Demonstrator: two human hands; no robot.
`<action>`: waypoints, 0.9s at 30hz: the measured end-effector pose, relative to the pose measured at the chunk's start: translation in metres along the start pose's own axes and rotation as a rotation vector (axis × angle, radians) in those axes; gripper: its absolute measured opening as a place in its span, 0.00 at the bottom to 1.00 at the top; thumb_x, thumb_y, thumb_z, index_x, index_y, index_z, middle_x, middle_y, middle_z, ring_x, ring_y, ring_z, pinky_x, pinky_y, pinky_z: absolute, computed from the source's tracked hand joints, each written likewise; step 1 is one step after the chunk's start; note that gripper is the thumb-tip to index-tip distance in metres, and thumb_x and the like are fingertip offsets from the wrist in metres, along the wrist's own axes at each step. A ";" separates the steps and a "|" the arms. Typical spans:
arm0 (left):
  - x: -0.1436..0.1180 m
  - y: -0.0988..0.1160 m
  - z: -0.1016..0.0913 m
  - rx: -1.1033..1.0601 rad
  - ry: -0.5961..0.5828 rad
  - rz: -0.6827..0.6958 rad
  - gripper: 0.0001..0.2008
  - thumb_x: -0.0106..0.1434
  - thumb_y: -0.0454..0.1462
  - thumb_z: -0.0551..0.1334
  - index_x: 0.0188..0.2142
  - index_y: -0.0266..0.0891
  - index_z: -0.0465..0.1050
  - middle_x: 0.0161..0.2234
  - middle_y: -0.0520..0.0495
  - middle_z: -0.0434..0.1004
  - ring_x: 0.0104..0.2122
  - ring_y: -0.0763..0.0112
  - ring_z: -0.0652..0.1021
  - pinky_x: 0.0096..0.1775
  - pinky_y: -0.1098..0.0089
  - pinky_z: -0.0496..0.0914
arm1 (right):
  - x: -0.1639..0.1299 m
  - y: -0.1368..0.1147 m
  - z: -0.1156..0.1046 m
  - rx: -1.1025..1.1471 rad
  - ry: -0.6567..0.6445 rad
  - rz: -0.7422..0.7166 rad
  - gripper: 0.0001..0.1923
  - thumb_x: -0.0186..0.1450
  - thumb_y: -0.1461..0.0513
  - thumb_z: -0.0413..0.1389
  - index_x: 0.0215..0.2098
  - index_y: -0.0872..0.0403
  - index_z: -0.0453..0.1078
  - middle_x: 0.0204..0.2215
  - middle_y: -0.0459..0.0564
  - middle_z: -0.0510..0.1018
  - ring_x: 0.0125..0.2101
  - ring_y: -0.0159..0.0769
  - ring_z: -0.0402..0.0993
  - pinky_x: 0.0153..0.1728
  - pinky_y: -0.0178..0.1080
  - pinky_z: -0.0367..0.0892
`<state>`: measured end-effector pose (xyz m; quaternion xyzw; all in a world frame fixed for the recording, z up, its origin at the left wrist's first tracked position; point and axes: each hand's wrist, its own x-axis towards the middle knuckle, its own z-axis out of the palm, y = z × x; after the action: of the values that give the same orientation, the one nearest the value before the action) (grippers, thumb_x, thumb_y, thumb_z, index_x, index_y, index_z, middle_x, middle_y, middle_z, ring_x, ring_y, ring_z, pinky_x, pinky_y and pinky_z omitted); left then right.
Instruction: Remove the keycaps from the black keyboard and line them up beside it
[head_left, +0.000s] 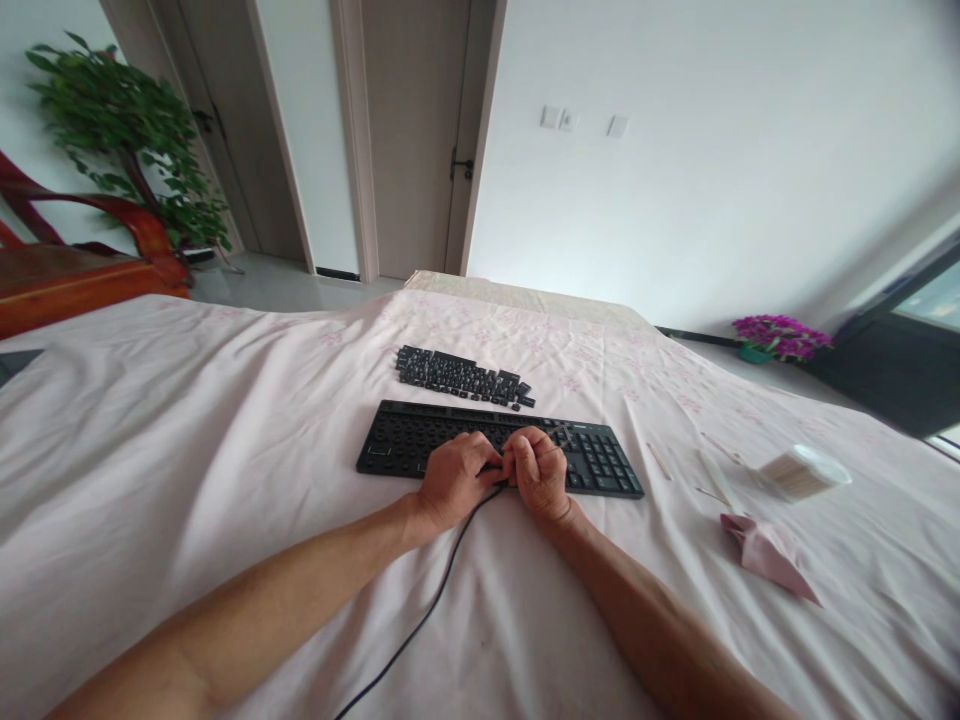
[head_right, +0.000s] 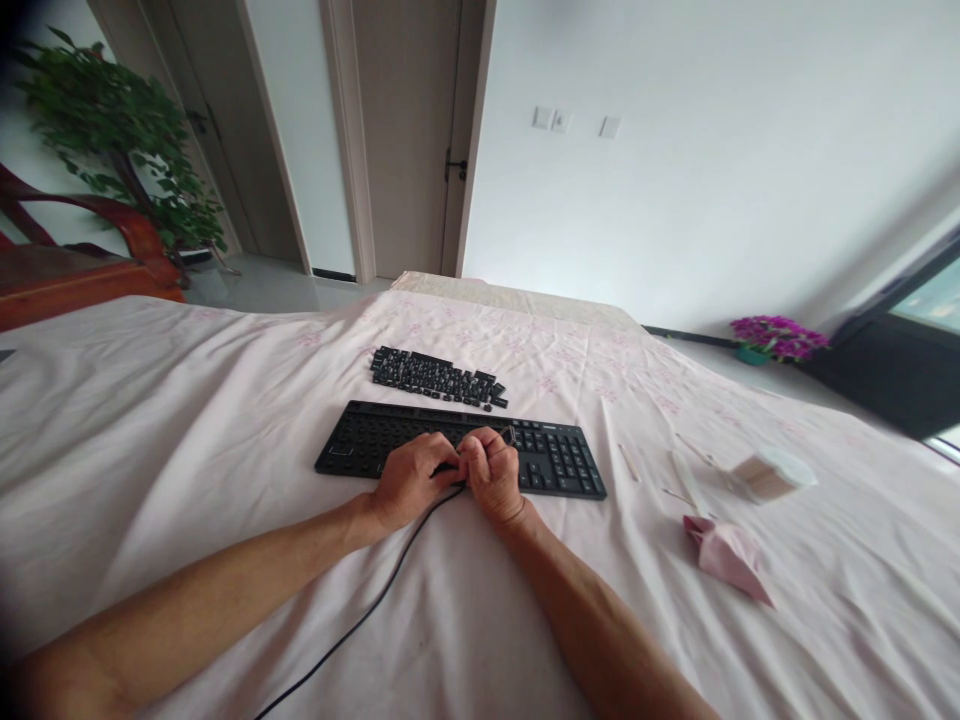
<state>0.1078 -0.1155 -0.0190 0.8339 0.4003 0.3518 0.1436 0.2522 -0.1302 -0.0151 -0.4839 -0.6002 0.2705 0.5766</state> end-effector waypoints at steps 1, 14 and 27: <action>0.000 0.000 0.000 0.002 0.000 0.013 0.11 0.63 0.45 0.60 0.30 0.41 0.73 0.31 0.52 0.74 0.35 0.70 0.73 0.38 0.71 0.64 | 0.000 0.000 0.000 0.005 0.003 -0.004 0.16 0.67 0.52 0.49 0.28 0.54 0.64 0.11 0.40 0.68 0.11 0.25 0.59 0.14 0.28 0.58; 0.002 -0.002 0.001 -0.328 -0.002 -0.056 0.04 0.61 0.34 0.62 0.37 0.42 0.73 0.35 0.52 0.75 0.37 0.72 0.75 0.40 0.74 0.68 | 0.004 -0.002 0.002 0.052 0.092 -0.078 0.16 0.70 0.52 0.43 0.31 0.53 0.62 0.14 0.40 0.69 0.13 0.26 0.59 0.16 0.30 0.58; 0.015 -0.007 -0.006 -0.656 0.005 -0.395 0.15 0.52 0.32 0.64 0.41 0.36 0.71 0.30 0.50 0.78 0.30 0.72 0.78 0.33 0.73 0.72 | 0.006 -0.019 -0.012 -0.608 -0.264 -0.769 0.12 0.67 0.65 0.48 0.45 0.52 0.71 0.33 0.51 0.78 0.38 0.37 0.73 0.41 0.40 0.66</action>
<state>0.1057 -0.0996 -0.0112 0.6494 0.4197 0.4289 0.4671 0.2597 -0.1349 0.0071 -0.3358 -0.8542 -0.0895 0.3867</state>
